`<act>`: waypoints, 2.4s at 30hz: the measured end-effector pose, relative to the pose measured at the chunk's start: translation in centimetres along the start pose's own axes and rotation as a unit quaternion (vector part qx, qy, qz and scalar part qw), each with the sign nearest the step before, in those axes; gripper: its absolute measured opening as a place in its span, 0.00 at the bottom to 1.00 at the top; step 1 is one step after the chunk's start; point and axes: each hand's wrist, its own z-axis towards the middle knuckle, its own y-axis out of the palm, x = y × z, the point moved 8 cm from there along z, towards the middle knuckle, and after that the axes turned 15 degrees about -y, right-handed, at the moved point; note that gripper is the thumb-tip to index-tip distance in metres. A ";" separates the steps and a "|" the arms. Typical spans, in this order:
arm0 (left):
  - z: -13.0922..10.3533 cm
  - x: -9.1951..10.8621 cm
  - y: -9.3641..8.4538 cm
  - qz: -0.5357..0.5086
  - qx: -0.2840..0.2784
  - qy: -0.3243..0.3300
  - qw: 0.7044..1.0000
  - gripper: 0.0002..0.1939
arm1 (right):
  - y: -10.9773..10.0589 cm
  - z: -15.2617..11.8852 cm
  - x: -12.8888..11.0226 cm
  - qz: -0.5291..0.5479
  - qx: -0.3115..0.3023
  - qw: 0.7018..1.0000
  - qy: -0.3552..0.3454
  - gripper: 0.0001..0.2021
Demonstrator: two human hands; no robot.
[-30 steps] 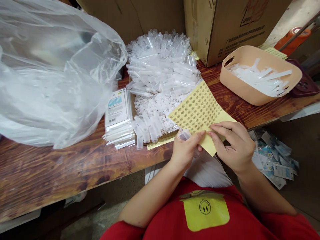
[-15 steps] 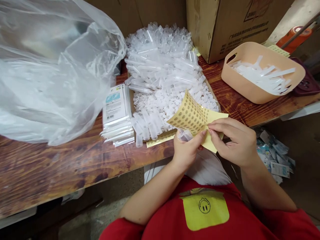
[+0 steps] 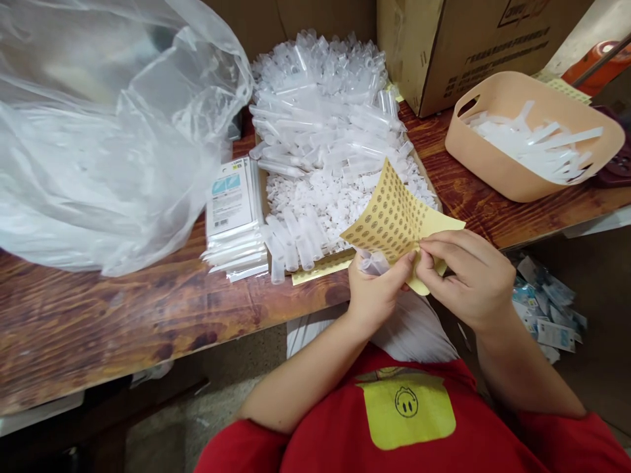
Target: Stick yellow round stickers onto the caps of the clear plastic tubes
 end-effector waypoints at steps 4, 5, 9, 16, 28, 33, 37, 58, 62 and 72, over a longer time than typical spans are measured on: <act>0.0 -0.1 0.0 -0.007 -0.005 -0.014 1.000 0.18 | 0.0 -0.6 0.9 0.036 0.035 0.998 0.041 0.09; 0.0 0.0 0.0 -0.012 -0.007 -0.015 1.000 0.18 | 0.1 -0.8 1.3 0.048 0.040 0.997 0.055 0.09; 0.3 0.0 0.1 -0.029 -0.019 -0.015 0.999 0.18 | 0.3 -1.4 2.6 0.090 0.067 0.988 0.109 0.08; 0.2 0.3 0.1 -0.010 -0.007 0.018 1.000 0.15 | -1.4 -1.1 2.1 0.141 0.121 0.978 0.094 0.13; 0.0 2.1 -1.2 0.181 -0.029 0.137 0.974 0.10 | 1.0 2.9 -1.5 0.201 -0.112 0.956 -0.180 0.09; 0.0 1.9 -0.9 0.186 -0.051 0.147 0.970 0.09 | 1.5 2.8 -1.0 0.212 -0.184 0.941 -0.189 0.10; -0.1 1.9 -0.7 0.204 -0.059 0.145 0.966 0.10 | 1.5 2.8 -1.0 0.196 -0.201 0.939 -0.199 0.10; -0.2 2.0 -0.5 0.175 -0.090 0.153 0.968 0.09 | 1.8 2.7 -1.0 0.182 -0.260 0.926 -0.205 0.12; 0.0 1.9 -0.2 0.176 -0.106 0.183 0.961 0.11 | 1.6 2.9 -1.3 0.183 -0.254 0.924 -0.218 0.10; -0.4 2.4 0.0 0.205 -0.111 0.268 0.935 0.11 | 1.7 2.9 -2.3 0.139 -0.265 0.924 -0.237 0.08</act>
